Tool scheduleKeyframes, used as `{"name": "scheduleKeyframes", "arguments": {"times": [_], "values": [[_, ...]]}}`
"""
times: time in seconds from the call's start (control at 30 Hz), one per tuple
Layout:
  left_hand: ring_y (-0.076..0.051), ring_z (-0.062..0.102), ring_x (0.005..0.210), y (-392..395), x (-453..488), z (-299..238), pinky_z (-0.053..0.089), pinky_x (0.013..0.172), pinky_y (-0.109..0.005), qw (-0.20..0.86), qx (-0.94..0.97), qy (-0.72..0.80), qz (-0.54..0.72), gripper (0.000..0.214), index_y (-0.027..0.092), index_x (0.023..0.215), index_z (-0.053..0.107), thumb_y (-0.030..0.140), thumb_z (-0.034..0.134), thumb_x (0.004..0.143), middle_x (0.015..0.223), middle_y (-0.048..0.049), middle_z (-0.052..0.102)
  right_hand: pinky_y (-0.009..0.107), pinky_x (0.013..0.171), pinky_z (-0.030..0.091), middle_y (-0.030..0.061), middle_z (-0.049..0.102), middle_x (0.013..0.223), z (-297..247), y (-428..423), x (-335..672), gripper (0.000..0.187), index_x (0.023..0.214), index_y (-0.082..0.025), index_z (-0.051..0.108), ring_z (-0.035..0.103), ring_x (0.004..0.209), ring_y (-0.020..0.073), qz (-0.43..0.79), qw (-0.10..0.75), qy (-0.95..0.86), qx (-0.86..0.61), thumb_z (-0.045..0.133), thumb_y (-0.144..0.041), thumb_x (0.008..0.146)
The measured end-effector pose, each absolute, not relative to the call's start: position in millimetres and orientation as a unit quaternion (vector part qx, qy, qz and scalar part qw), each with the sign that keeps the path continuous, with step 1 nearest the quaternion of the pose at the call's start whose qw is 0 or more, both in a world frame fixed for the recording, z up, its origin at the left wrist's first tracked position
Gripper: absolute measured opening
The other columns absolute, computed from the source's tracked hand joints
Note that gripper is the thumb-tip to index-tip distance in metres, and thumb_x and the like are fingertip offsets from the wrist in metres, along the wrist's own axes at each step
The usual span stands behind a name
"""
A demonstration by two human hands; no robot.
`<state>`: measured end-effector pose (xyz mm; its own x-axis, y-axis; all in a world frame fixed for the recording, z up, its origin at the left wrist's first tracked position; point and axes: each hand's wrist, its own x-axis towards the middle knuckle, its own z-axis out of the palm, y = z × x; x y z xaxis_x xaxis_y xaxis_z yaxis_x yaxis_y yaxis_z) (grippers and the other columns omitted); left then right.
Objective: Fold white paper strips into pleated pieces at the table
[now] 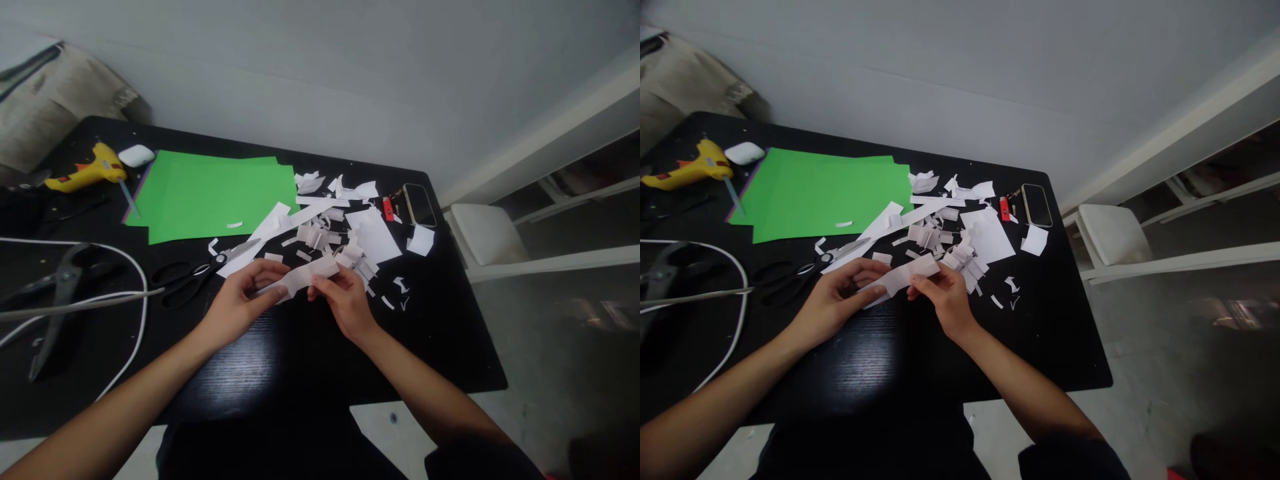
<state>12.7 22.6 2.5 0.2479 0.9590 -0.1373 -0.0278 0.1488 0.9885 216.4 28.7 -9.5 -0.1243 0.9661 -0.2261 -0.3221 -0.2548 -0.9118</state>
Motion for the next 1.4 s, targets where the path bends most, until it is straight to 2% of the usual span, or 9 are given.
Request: {"name": "scheduleKeyframes", "arguments": {"times": [0.23, 0.43, 0.63, 0.9, 1.13, 1.3, 1.4], "values": [[-0.018, 0.073, 0.091, 21.8, 10.4, 0.5, 0.057, 0.086, -0.031, 0.596, 0.524, 0.451, 0.408, 0.024, 0.020, 0.111, 0.071, 0.029, 0.075, 0.090, 0.098, -0.0035, 0.077, 0.028, 0.061, 0.055, -0.0007, 0.071, 0.068, -11.7, 28.3, 215.9, 0.015, 0.078, -0.019, 0.076, 0.065, 0.061, 0.0137, 0.659, 0.487, -0.369, -0.438, 0.085, -0.031, 0.078], [-0.017, 0.072, 0.093, 21.0, 8.2, 0.1, 0.055, 0.086, -0.029, 0.597, 0.532, 0.439, 0.409, 0.020, 0.020, 0.111, 0.070, 0.028, 0.071, 0.093, 0.100, -0.0040, 0.076, 0.027, 0.062, 0.055, -0.0006, 0.071, 0.069, -10.7, 29.1, 215.6, 0.015, 0.080, -0.019, 0.077, 0.065, 0.064, 0.0139, 0.675, 0.487, -0.337, -0.441, 0.086, -0.031, 0.076], [-0.019, 0.072, 0.091, 21.1, 9.3, 2.1, 0.056, 0.084, -0.031, 0.587, 0.537, 0.446, 0.409, 0.021, 0.019, 0.109, 0.070, 0.027, 0.073, 0.090, 0.098, -0.0046, 0.076, 0.030, 0.067, 0.058, 0.0001, 0.073, 0.078, -10.2, 28.2, 213.2, 0.020, 0.082, -0.019, 0.075, 0.067, 0.070, 0.0159, 0.677, 0.460, -0.363, -0.444, 0.087, -0.033, 0.074], [-0.019, 0.072, 0.087, 20.2, 14.3, 3.8, 0.059, 0.084, -0.033, 0.567, 0.547, 0.452, 0.418, 0.020, 0.020, 0.105, 0.069, 0.029, 0.075, 0.088, 0.093, -0.0030, 0.075, 0.030, 0.070, 0.056, -0.0023, 0.070, 0.073, -2.6, 26.1, 213.1, 0.019, 0.078, -0.022, 0.072, 0.066, 0.067, 0.0155, 0.638, 0.434, -0.415, -0.482, 0.086, -0.035, 0.075], [-0.016, 0.070, 0.086, 20.0, 15.4, -0.2, 0.058, 0.083, -0.031, 0.530, 0.562, 0.464, 0.432, 0.020, 0.020, 0.104, 0.069, 0.028, 0.077, 0.088, 0.093, -0.0014, 0.072, 0.029, 0.070, 0.053, -0.0028, 0.068, 0.068, 5.6, 25.0, 213.7, 0.021, 0.076, -0.022, 0.070, 0.063, 0.067, 0.0154, 0.625, 0.412, -0.458, -0.479, 0.086, -0.037, 0.077], [-0.017, 0.070, 0.087, 19.2, 14.9, -4.0, 0.058, 0.083, -0.031, 0.530, 0.567, 0.469, 0.421, 0.023, 0.022, 0.107, 0.069, 0.032, 0.078, 0.088, 0.094, -0.0016, 0.073, 0.030, 0.069, 0.053, -0.0031, 0.068, 0.069, 6.2, 24.8, 213.4, 0.023, 0.075, -0.023, 0.070, 0.064, 0.066, 0.0153, 0.627, 0.412, -0.465, -0.470, 0.086, -0.039, 0.076], [-0.017, 0.070, 0.083, 19.5, 15.8, -1.2, 0.057, 0.078, -0.031, 0.516, 0.577, 0.482, 0.411, 0.023, 0.021, 0.104, 0.070, 0.036, 0.077, 0.088, 0.091, -0.0019, 0.074, 0.031, 0.069, 0.055, -0.0027, 0.071, 0.073, 5.0, 24.6, 213.1, 0.025, 0.078, -0.023, 0.072, 0.066, 0.067, 0.0162, 0.630, 0.409, -0.472, -0.462, 0.089, -0.040, 0.072]]}}
